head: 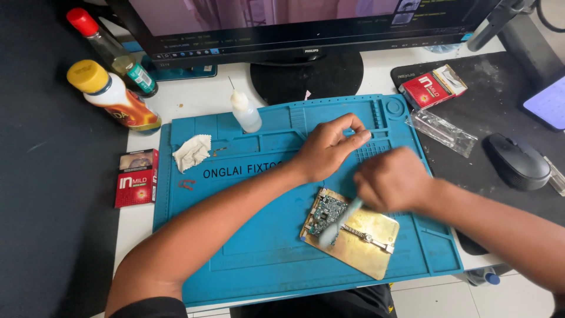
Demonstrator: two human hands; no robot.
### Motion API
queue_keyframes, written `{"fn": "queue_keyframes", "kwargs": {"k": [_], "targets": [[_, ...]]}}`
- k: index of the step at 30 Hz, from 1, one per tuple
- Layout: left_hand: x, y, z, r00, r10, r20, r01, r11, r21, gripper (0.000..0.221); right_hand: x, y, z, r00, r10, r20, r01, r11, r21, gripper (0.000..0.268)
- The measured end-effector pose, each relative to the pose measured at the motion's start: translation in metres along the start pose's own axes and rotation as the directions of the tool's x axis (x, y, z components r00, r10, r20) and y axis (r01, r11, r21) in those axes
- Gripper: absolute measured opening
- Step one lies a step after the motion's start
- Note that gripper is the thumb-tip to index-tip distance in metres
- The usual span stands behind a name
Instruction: A person applies cleaning solution to a circuit board and scrubs it with a brush on a repair mat.
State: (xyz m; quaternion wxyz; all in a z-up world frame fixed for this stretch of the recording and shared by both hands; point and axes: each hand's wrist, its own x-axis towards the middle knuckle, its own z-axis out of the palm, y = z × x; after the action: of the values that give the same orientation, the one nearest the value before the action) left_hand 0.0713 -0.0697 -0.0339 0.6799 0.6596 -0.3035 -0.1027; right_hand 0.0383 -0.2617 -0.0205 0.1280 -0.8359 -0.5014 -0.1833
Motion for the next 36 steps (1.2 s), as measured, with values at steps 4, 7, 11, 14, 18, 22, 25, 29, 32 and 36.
{"fn": "queue_keyframes", "kwargs": {"k": [4,7,11,14,18,22,25,29,32,36], "targets": [[0.008,-0.007,-0.002,0.999,-0.005,0.035,0.005,1.000,-0.004,0.042,0.004,0.006,-0.003,0.991,-0.135,0.015,0.133,0.988,0.074,0.040],[0.003,0.007,-0.002,0.998,-0.006,0.059,0.003,0.999,0.040,0.058,-0.007,0.022,-0.001,0.999,0.034,-0.022,-0.036,0.995,-0.094,0.042],[0.002,0.019,-0.002,0.997,-0.006,0.076,0.005,1.000,0.013,0.062,-0.004,-0.002,0.004,0.997,-0.070,-0.012,0.071,0.994,0.084,0.041],[0.001,0.018,-0.001,0.998,-0.013,0.060,0.010,0.999,0.043,0.063,-0.007,0.013,0.004,0.991,-0.131,-0.006,0.131,0.988,0.081,0.043],[0.000,0.024,-0.001,0.995,0.005,0.103,-0.008,1.000,0.030,0.064,-0.008,0.012,-0.002,0.999,-0.012,0.035,0.014,0.999,-0.050,0.043],[0.002,0.026,-0.002,0.993,0.025,0.117,-0.027,1.000,0.012,0.064,-0.004,0.005,0.000,0.996,-0.088,0.024,0.087,0.995,0.044,0.043],[0.003,0.023,-0.003,0.988,0.036,0.150,-0.037,0.999,0.001,0.063,-0.009,0.027,-0.005,0.994,0.112,0.020,-0.107,0.981,-0.165,0.046],[0.004,0.025,-0.004,0.991,0.021,0.134,-0.024,0.999,0.027,0.064,-0.006,0.005,0.000,0.999,0.000,0.055,-0.002,0.999,0.037,0.043],[0.002,0.022,-0.003,0.987,0.031,0.156,-0.034,0.999,0.017,0.063,-0.011,0.012,0.001,0.997,-0.062,0.051,0.061,0.998,0.032,0.044],[0.002,0.020,-0.002,0.984,0.040,0.171,-0.043,0.999,0.011,0.062,-0.009,0.011,-0.003,0.988,0.136,0.073,-0.128,0.986,-0.102,0.047]]}}
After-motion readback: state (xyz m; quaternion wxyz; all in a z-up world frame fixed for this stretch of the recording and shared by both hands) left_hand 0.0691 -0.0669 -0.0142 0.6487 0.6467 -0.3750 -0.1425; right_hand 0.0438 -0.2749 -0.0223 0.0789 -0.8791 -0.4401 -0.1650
